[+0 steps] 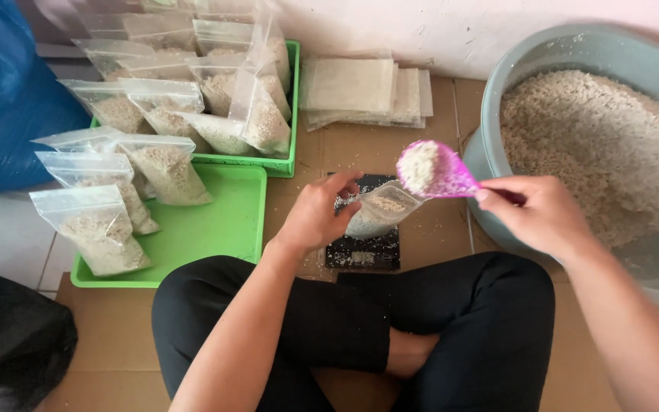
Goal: Scooping grain from a large basin into small plastic bags, weighing each bag on a digital scale, and organizing them in a tray.
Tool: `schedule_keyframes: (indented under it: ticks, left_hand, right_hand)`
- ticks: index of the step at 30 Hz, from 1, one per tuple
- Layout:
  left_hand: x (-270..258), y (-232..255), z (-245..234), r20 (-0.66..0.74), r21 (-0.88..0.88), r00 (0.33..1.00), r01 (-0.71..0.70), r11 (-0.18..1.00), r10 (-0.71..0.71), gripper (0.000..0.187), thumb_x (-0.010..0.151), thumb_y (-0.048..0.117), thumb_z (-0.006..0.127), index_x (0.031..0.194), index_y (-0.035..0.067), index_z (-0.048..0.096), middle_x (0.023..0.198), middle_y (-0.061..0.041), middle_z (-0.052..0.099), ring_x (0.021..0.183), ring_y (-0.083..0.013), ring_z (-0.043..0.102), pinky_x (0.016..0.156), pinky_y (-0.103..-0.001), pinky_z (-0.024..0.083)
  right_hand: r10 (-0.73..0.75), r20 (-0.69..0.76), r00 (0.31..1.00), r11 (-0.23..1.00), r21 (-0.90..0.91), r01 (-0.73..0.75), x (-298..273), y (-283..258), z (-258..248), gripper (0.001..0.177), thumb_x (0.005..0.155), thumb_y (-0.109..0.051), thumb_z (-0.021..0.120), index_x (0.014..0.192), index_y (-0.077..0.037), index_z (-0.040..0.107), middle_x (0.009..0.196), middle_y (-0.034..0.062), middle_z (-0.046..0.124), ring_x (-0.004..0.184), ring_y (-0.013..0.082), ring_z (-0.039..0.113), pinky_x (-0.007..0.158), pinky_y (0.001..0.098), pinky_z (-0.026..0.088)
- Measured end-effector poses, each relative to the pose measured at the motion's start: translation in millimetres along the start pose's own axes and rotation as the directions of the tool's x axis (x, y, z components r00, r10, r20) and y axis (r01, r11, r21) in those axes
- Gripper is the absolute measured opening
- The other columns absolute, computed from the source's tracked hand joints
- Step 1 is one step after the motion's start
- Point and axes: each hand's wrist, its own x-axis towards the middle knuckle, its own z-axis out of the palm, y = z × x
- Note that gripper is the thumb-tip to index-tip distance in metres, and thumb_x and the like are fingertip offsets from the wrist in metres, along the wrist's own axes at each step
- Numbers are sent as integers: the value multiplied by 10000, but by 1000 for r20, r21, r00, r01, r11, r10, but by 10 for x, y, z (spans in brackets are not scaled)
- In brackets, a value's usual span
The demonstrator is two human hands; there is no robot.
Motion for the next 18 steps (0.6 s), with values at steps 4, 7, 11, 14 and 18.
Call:
schedule_keyframes:
  ticks: [4, 7, 11, 14, 18]
  left_hand:
    - [-49, 131, -45, -17, 82, 975, -219, 972, 221, 452, 864, 114, 706, 1290, 76, 561, 1265, -181, 559, 1183, -372, 565, 995, -500, 505]
    - [-72, 200, -61, -15, 140, 949, -309, 941, 314, 343, 854, 138, 724, 1175, 68, 624, 1270, -189, 480, 1070, -349, 570, 839, -504, 546]
    - [-73, 247, -84, 78, 160, 953, -301, 940, 291, 396, 790, 205, 782, 1152, 103, 660, 1382, -203, 385, 1120, -387, 551, 909, -553, 502]
    - [-70, 256, -97, 112, 144, 952, -298, 944, 284, 463, 752, 230, 815, 1168, 110, 651, 1438, -228, 331, 1167, -415, 540, 933, -572, 489]
    - [-78, 277, -122, 130, 145, 952, -293, 945, 276, 482, 731, 233, 815, 1169, 109, 658, 1471, -243, 283, 1184, -427, 536, 951, -580, 480]
  right_hand:
    - [-62, 16, 998, 996, 65, 60, 95, 58, 144, 303, 893, -316, 663, 1123, -151, 773, 995, -1, 778, 762, 99, 635, 686, 267, 432]
    - [-81, -3, 997, 997, 12, 81, 136, 134, 190, 318, 874, -343, 672, 1120, -167, 770, 1059, -8, 765, 834, 124, 667, 734, 285, 471]
    - [-254, -69, 965, 967, 11, 255, 121, 185, 211, 280, 882, -297, 685, 1093, -136, 773, 1020, 11, 767, 747, 115, 670, 658, 275, 482]
    - [-394, -110, 912, 918, -17, 395, 69, 130, 192, 255, 892, -239, 685, 1095, -109, 766, 1000, 30, 764, 744, 126, 688, 634, 276, 499]
    - [-738, -200, 644, 674, -206, 709, 54, 124, 208, 216, 922, -96, 672, 1098, 8, 742, 902, 92, 733, 648, 173, 644, 556, 303, 515]
